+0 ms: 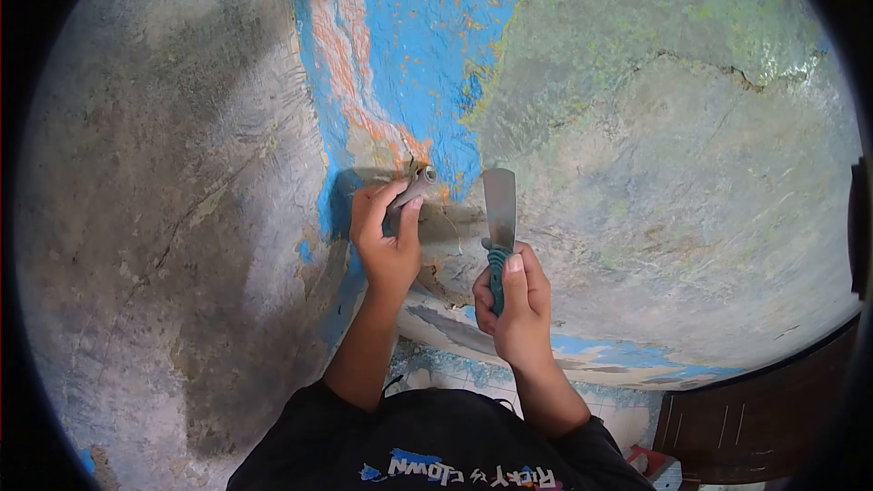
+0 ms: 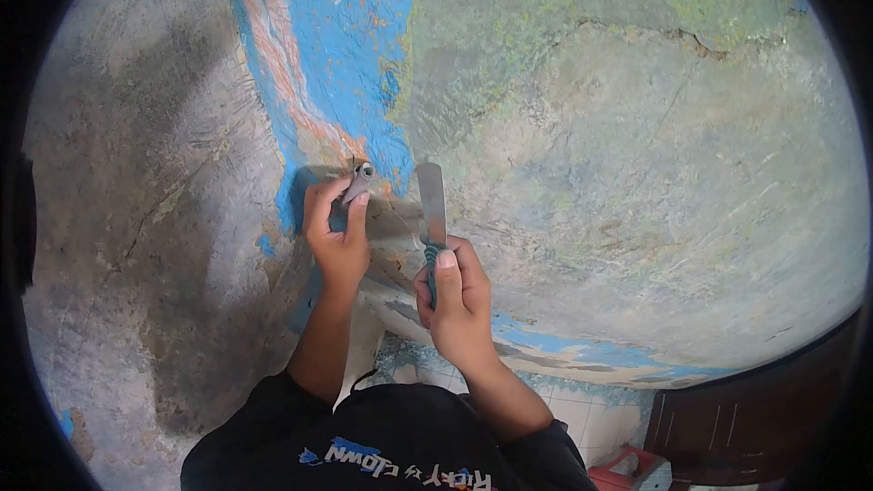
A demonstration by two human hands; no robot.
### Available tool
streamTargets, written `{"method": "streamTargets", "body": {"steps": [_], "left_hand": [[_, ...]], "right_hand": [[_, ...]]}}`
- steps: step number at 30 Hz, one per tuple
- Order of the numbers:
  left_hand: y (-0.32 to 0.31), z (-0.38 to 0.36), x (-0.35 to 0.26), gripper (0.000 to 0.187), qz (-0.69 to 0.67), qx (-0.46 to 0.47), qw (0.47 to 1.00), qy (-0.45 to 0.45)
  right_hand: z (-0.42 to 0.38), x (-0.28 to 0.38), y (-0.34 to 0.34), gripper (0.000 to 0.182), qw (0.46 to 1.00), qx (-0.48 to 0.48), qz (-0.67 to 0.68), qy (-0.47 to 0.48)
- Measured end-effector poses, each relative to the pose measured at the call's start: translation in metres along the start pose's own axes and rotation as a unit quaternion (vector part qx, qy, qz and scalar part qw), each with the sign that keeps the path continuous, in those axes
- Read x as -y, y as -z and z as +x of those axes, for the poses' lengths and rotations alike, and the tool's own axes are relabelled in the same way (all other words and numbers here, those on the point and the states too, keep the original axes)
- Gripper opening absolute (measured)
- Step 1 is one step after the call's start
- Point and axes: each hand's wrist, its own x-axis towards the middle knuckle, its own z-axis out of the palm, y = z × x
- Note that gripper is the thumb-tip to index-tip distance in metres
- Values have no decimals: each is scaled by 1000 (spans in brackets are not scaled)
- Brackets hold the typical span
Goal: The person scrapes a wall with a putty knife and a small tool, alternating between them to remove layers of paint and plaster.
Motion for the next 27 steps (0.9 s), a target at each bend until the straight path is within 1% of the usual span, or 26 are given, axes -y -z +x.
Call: {"method": "streamTargets", "body": {"steps": [6,9,12,17,20,24,27], "left_hand": [[-1,-1,-1,28,-2,2,1000,10],[-1,-2,4,23,3,5,1000,-12],[-1,0,-2,28,-2,2,1000,9],[0,-3,2,30,-4,4,1000,10],[0,-1,2,31,-7,3,1000,9],[-1,-3,4,30,3,-1,1000,7],[-3,-3,-2,30,-7,-6,1000,25]], "right_hand": [[7,6,-7,37,1000,15,-14,10],[9,3,-3,38,1000,20,-16,16],[13,7,-5,38,999,33,-1,17],[14,20,-15,38,999,35,26,12],[9,14,-12,37,999,19,23,19],[12,23,-17,31,999,21,23,19],[12,21,-21,30,999,9,24,28]]}}
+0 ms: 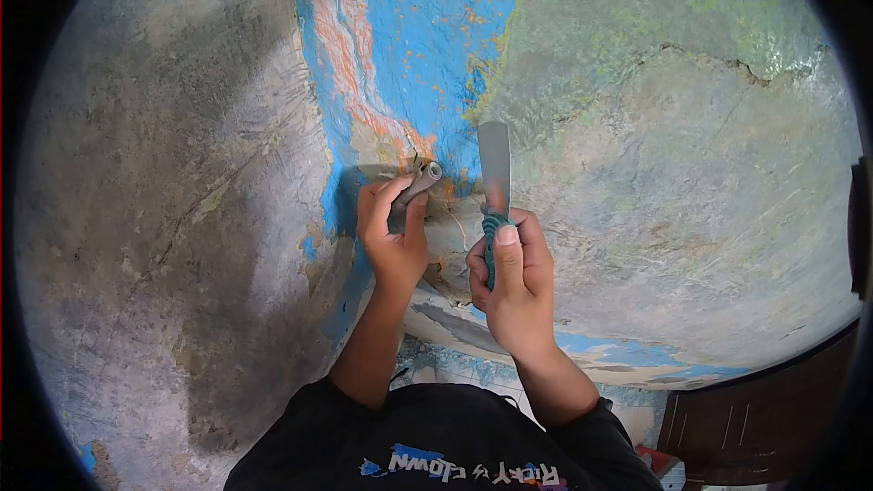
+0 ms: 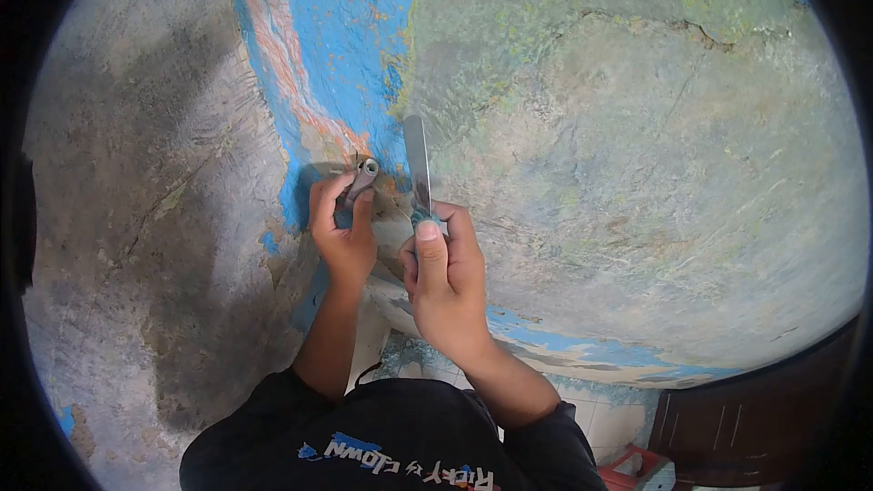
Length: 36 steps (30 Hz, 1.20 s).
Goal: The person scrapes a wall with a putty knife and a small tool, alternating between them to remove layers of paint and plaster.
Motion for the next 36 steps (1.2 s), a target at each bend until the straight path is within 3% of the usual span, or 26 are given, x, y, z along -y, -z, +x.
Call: {"method": "streamTargets", "body": {"steps": [11,26,29,32,36], "left_hand": [[2,-2,3,30,15,10,1000,-3],[2,0,-2,30,14,10,1000,-4],[3,-1,-2,29,31,13,999,5],[5,3,-5,24,15,18,1000,7],[4,2,-5,22,2,12,1000,18]], "right_hand": [[-4,-5,-5,28,999,-34,28,9],[9,-2,-13,23,998,-34,-36,28],[6,-39,2,22,994,-35,-67,76],[-16,-62,22,20,1000,-15,-18,4],[-23,-46,42,22,997,-13,51,57]]}}
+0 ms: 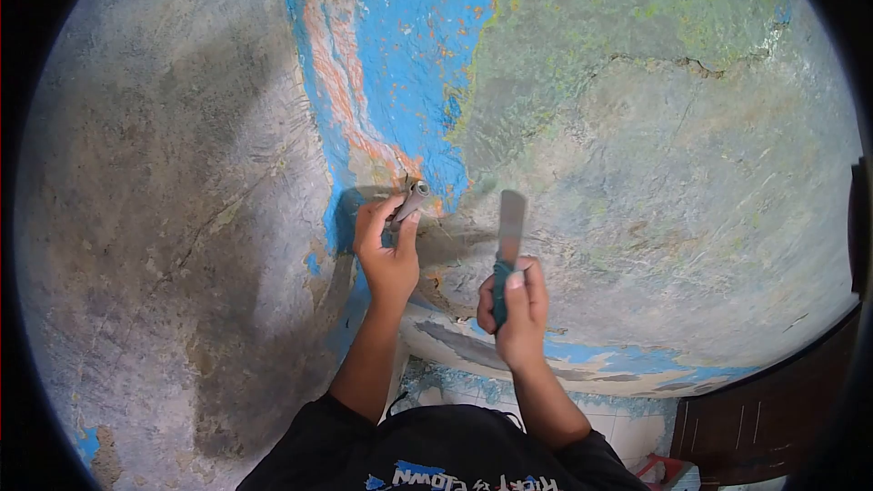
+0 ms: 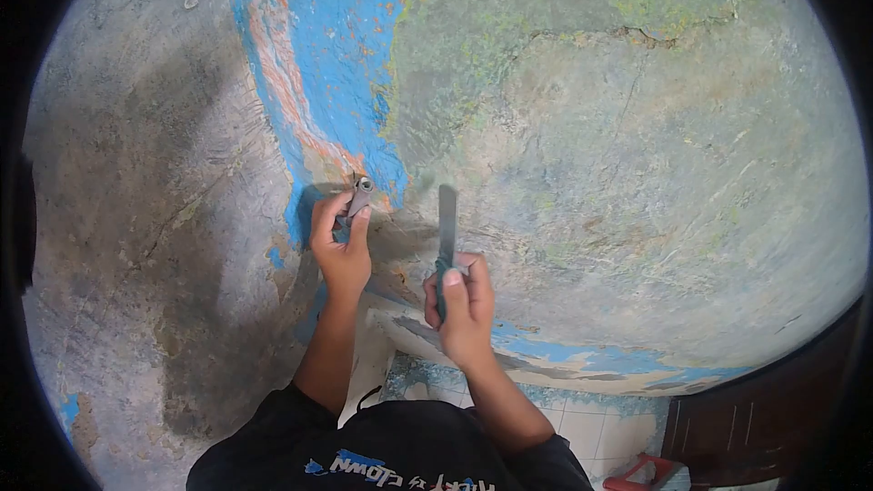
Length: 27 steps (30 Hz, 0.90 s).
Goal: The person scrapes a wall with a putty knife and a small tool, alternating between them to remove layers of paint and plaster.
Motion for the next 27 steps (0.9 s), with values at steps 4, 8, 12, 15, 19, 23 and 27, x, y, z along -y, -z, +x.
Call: {"method": "streamTargets", "body": {"steps": [4,8,12,15,19,23,27], "left_hand": [[-6,-5,0,22,-13,-12,1000,18],[-6,-6,7,23,-7,-11,1000,4],[-3,-4,13,25,-8,-3,1000,-11],[-2,-5,8,26,-14,1,1000,13],[-3,-2,12,26,-16,-2,1000,-10],[-3,-5,11,26,-17,0,1000,6],[-2,-4,16,27,-15,-2,1000,-9]], "right_hand": [[17,47,4,26,995,43,82,-22],[16,59,-13,25,999,4,40,-37],[15,56,-28,26,998,-15,64,-26],[20,60,-32,26,998,-27,56,-17],[18,62,-25,25,999,-38,25,-25],[20,64,-29,25,999,-40,30,-19],[15,61,-31,25,997,-49,52,-33]]}}
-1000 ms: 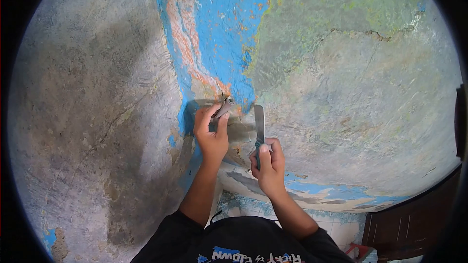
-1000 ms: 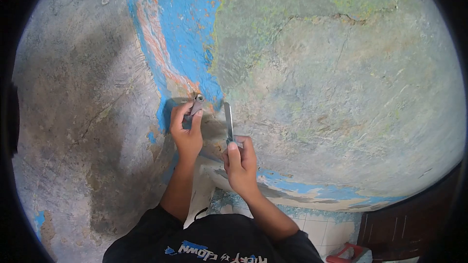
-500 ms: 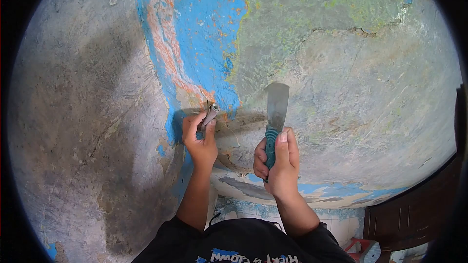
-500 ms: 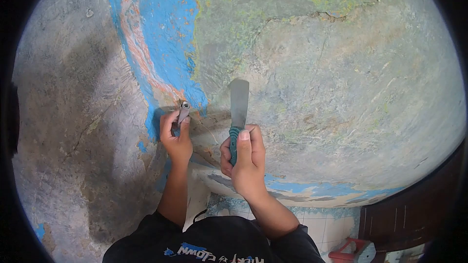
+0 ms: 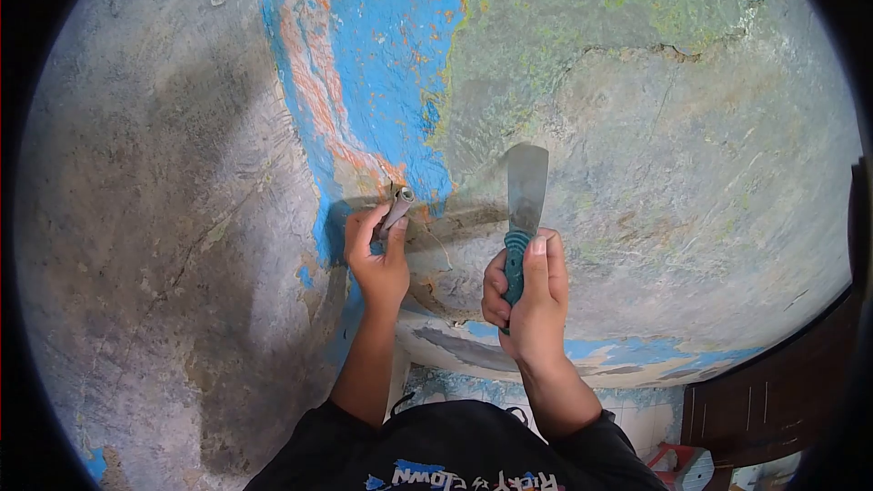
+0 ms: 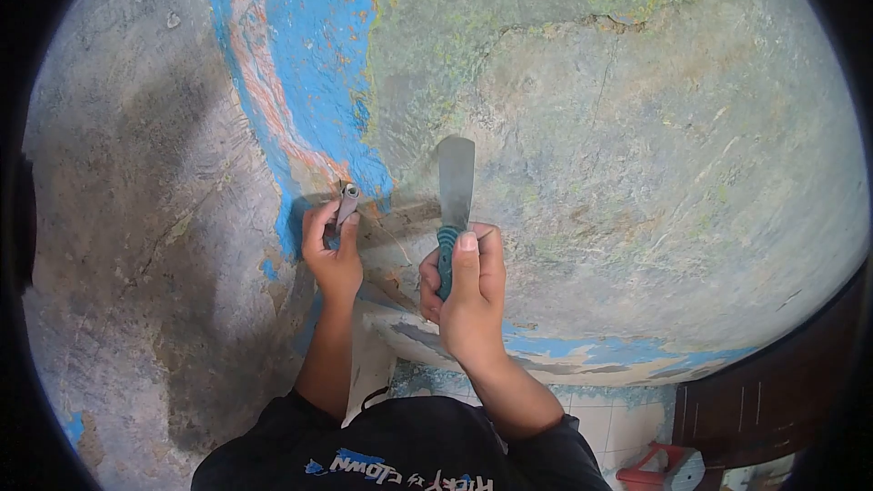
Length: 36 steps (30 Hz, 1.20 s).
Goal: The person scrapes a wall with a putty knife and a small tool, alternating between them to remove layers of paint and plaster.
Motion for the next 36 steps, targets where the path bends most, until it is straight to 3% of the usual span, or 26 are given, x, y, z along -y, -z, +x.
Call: {"method": "streamTargets", "body": {"steps": [36], "left_hand": [[0,1,-7,26,5,1,1000,22]], "right_hand": [[-8,18,-11,23,995,-10,75,-62]]}}
